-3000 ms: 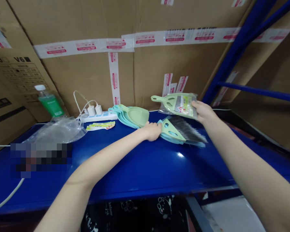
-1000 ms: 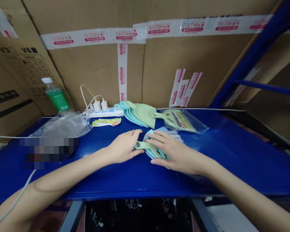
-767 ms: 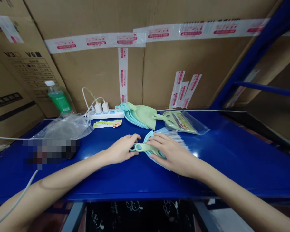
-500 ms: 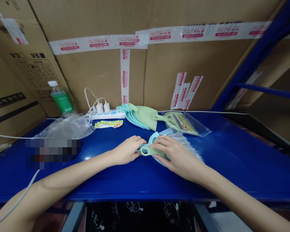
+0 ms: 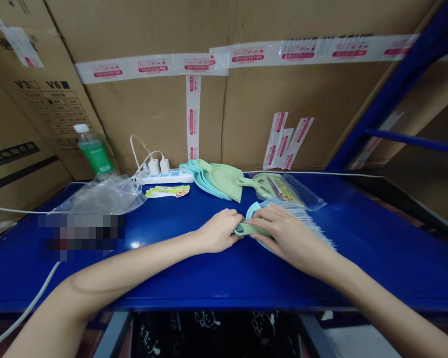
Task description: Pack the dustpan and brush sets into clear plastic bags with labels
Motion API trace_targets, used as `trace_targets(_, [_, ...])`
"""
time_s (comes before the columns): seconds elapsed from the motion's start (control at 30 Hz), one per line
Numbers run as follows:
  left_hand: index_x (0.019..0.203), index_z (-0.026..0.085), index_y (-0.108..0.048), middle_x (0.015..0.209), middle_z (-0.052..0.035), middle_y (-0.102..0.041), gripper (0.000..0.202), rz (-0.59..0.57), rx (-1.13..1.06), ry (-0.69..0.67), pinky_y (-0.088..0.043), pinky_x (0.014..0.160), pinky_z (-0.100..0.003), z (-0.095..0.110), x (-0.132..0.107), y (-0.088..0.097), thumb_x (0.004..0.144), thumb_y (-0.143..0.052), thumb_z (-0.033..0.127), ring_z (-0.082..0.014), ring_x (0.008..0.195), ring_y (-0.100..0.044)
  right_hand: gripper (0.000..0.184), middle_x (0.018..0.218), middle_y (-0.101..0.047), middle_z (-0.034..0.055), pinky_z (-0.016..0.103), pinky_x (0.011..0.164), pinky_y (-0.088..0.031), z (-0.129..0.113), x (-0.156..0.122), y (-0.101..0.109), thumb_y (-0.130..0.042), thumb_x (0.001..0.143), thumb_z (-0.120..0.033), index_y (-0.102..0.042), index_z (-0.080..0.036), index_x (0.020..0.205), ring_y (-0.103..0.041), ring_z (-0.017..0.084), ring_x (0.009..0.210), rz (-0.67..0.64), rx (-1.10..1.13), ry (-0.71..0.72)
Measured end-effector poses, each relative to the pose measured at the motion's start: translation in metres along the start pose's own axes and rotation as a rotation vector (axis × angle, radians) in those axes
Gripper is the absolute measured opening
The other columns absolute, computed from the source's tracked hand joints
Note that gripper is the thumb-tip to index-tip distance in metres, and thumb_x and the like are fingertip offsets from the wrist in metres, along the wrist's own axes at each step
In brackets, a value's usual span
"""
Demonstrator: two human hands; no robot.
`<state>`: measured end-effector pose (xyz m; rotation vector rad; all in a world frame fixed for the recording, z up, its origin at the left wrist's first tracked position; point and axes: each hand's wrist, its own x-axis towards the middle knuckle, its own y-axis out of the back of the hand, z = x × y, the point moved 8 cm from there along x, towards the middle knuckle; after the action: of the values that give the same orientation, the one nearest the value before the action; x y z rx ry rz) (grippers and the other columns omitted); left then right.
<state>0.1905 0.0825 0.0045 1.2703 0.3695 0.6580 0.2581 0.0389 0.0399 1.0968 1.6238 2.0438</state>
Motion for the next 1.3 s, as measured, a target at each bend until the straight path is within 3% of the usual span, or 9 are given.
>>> trace_targets(0.3, [0.090,0.014,-0.063,0.089,-0.0076,-0.065,0.018,0.037,-0.095,0.045,-0.046,0.072,-0.030,0.000,0.022,-0.003,0.076,-0.069,0.022,-0.0240,0.085,-0.063,0.023,0.081,-0.064,0.0056,0.047,0.093,-0.045,0.007,-0.001,0.001,-0.046,0.086,-0.008,-0.064,-0.020,0.095,-0.062,0.022,0.080,0.022,-0.178,0.028])
trace_targets(0.53, [0.087,0.016,-0.063,0.086,-0.0041,-0.067,0.018,0.103,-0.185,0.081,-0.046,0.069,-0.027,-0.002,0.032,-0.004,0.075,-0.071,0.028,-0.0208,0.079,-0.064,0.019,0.077,-0.062,0.0058,0.036,0.071,-0.049,0.013,-0.001,0.000,-0.048,0.084,-0.008,-0.062,-0.019,0.090,-0.058,0.022,0.072,-0.034,-0.136,0.021])
trace_targets(0.73, [0.100,0.016,-0.060,0.097,-0.0066,-0.064,0.026,0.134,-0.221,0.060,-0.049,0.079,-0.031,-0.002,0.035,-0.002,0.075,-0.068,0.019,-0.0213,0.089,-0.062,0.021,0.076,-0.061,0.0052,0.036,0.074,-0.049,0.020,-0.005,-0.010,-0.046,0.086,-0.007,-0.063,-0.019,0.088,-0.058,0.020,0.070,-0.038,-0.185,0.030])
trace_targets(0.9, [0.116,0.013,-0.051,0.114,-0.0120,-0.058,0.047,0.132,-0.184,-0.008,-0.047,0.094,-0.037,0.005,0.013,0.008,0.073,-0.069,0.015,-0.0246,0.107,-0.056,0.021,0.075,-0.062,0.0055,0.037,0.077,-0.049,0.020,-0.002,-0.006,-0.049,0.085,-0.007,-0.066,-0.017,0.092,-0.060,0.021,0.070,-0.006,-0.243,0.038])
trace_targets(1.03, [0.124,0.008,-0.044,0.117,-0.0151,-0.056,0.047,0.176,-0.057,-0.049,-0.046,0.095,-0.040,0.009,-0.018,0.024,0.081,-0.063,0.019,-0.0260,0.109,-0.053,0.022,0.078,-0.063,0.0061,0.037,0.081,-0.046,0.007,0.010,0.005,-0.049,0.085,-0.006,-0.066,-0.017,0.094,-0.060,0.021,0.074,0.043,-0.243,0.057])
trace_targets(1.13, [0.115,0.011,-0.049,0.107,-0.0113,-0.061,0.032,0.200,0.040,-0.024,-0.049,0.088,-0.041,0.003,-0.039,0.035,0.088,-0.058,0.025,-0.0255,0.101,-0.056,0.020,0.078,-0.062,0.0066,0.036,0.080,-0.044,-0.012,0.023,0.004,-0.050,0.085,-0.007,-0.066,-0.015,0.094,-0.059,0.021,0.076,0.069,-0.229,0.099])
trace_targets(1.2, [0.102,0.013,-0.053,0.096,-0.0084,-0.062,0.018,0.194,0.109,0.012,-0.051,0.081,-0.039,-0.007,-0.051,0.039,0.090,-0.054,0.027,-0.0242,0.093,-0.057,0.019,0.080,-0.062,0.0068,0.035,0.081,-0.043,-0.025,0.033,-0.004,-0.052,0.084,-0.007,-0.066,-0.014,0.095,-0.057,0.022,0.078,0.054,-0.217,0.122])
trace_targets(1.3, [0.093,0.016,-0.054,0.087,-0.0048,-0.060,0.012,0.156,0.178,0.036,-0.051,0.074,-0.036,-0.023,-0.066,0.042,0.091,-0.054,0.028,-0.0217,0.084,-0.057,0.014,0.081,-0.062,0.0075,0.036,0.082,-0.042,-0.042,0.049,-0.020,-0.054,0.084,-0.009,-0.066,-0.013,0.092,-0.056,0.022,0.080,0.010,-0.182,0.135])
